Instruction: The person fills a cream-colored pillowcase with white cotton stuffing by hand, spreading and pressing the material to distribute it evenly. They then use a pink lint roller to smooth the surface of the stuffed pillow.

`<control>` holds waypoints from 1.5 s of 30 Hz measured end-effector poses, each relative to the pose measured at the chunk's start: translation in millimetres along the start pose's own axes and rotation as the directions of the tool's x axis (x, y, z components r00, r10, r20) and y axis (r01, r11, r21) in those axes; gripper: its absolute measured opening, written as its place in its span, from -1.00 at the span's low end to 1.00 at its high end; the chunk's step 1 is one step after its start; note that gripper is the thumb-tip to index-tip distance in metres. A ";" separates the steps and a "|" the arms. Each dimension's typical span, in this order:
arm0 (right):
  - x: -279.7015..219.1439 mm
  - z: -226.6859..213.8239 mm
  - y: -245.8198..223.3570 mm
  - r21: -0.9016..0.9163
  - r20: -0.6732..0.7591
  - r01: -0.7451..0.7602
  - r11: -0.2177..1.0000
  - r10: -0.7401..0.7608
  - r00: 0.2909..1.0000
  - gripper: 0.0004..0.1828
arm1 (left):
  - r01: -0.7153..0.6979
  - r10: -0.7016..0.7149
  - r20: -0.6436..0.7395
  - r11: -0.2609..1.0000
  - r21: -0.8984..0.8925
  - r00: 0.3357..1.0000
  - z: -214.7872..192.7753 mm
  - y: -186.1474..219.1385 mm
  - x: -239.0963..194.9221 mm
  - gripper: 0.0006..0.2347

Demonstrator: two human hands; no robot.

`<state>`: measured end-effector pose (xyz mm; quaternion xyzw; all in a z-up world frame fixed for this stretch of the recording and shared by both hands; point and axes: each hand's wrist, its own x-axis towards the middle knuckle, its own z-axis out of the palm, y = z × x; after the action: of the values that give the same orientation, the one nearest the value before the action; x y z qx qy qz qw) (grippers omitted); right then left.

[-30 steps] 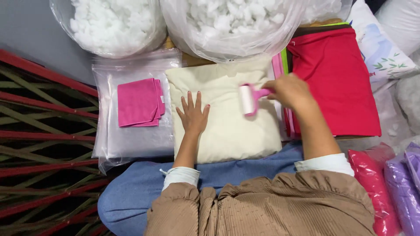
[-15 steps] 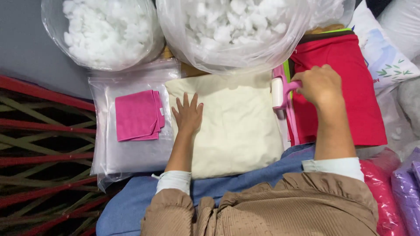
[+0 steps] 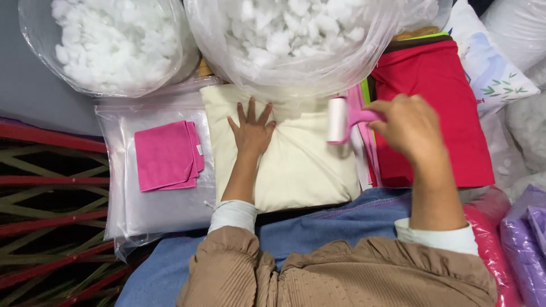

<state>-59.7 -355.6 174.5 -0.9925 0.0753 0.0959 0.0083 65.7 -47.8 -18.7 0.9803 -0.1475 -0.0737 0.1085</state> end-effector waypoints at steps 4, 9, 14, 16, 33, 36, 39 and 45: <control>-9.9 29.8 -59.6 0.234 -0.033 0.162 0.959 -0.159 0.987 -0.59 | -0.012 0.012 -0.015 1.000 0.002 1.000 -2.3 -2.1 7.1 -0.52; -22.9 42.8 22.4 -0.267 -0.071 0.018 0.964 -0.038 0.997 -0.61 | 0.002 -0.003 0.012 0.999 0.037 1.000 -8.3 -15.9 -3.1 -0.53; -69.6 25.4 -46.7 0.034 -0.115 0.180 0.983 -0.175 0.978 -0.59 | 0.051 -0.059 -0.105 0.995 -0.080 0.993 -36.9 11.4 -107.4 -0.54; -74.0 35.4 -73.5 0.148 0.023 0.200 0.969 -0.205 0.978 -0.61 | 0.071 -0.082 -0.082 0.989 -0.128 0.993 -19.4 11.2 -137.7 -0.53; -107.6 93.0 -29.1 -0.130 0.033 0.211 0.969 -0.208 0.978 -0.65 | 0.128 -0.134 -0.076 0.989 -0.075 0.988 41.0 -18.9 -186.6 -0.46; -127.2 55.5 23.3 -0.314 -0.058 0.116 0.942 -0.141 0.988 -0.61 | 0.128 -0.148 -0.145 0.982 -0.137 0.978 20.3 -6.9 -194.1 -0.45; -151.7 31.8 -25.8 -0.065 0.013 0.207 0.976 -0.207 0.978 -0.60 | 0.044 -0.075 -0.214 0.988 -0.149 0.974 8.6 10.5 -203.4 -0.49; -123.3 100.7 -33.9 -0.152 0.008 0.270 0.951 -0.272 0.962 -0.69 | 0.100 -0.100 0.022 0.995 0.010 0.995 44.3 -2.4 -166.6 -0.48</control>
<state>-193.3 -300.7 99.3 -0.9918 -0.0689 0.0927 -0.0547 -99.0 -3.2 -43.2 0.9861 -0.0998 -0.0896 0.0984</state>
